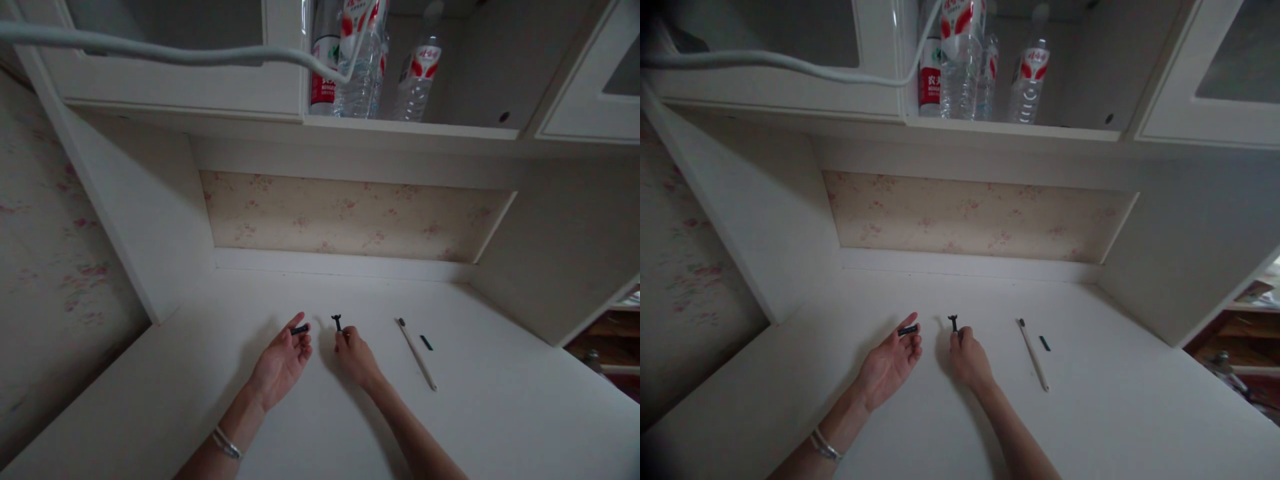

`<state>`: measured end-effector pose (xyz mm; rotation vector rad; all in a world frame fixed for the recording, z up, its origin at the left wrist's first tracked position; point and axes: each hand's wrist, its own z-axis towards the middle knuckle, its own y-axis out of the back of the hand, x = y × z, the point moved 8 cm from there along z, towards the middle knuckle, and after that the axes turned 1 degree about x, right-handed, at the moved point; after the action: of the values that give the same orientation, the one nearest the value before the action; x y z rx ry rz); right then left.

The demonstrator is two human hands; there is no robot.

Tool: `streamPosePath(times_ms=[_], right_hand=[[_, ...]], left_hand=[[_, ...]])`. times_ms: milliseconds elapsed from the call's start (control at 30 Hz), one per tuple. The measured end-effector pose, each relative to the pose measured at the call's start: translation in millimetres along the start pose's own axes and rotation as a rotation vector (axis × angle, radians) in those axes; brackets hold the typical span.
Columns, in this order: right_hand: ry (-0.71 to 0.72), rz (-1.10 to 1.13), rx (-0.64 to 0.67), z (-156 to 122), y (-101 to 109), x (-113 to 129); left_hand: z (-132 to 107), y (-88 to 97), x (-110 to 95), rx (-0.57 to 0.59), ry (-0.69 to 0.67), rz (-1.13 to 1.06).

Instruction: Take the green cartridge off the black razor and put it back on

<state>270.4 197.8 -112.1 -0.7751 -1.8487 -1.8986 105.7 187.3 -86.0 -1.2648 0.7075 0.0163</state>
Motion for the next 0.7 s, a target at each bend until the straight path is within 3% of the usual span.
streamPosePath(times_ms=[67, 200, 267, 533, 700], right_hand=[[0.022, 0.284, 0.024, -8.2, -3.8, 2.8], [0.057, 1.124, 0.125, -28.9, -11.8, 18.2], [0.067, 1.305, 0.190, -37.8, -14.1, 27.9], [0.000, 1.490, 0.405, -54.3, -35.3, 49.6], [0.082, 1.501, 0.431, -63.1, -44.2, 61.7]], left_hand=[[-2.0, 2.9, -1.2, -0.010, -0.005, 0.001], [-3.8, 6.3, -4.9, -0.039, -0.018, 0.019], [-3.6, 8.2, -6.1, -0.052, -0.030, 0.026], [-3.4, 11.1, -6.9, -0.037, -0.072, 0.050], [-3.9, 7.6, -1.8, -0.007, -0.042, 0.076]])
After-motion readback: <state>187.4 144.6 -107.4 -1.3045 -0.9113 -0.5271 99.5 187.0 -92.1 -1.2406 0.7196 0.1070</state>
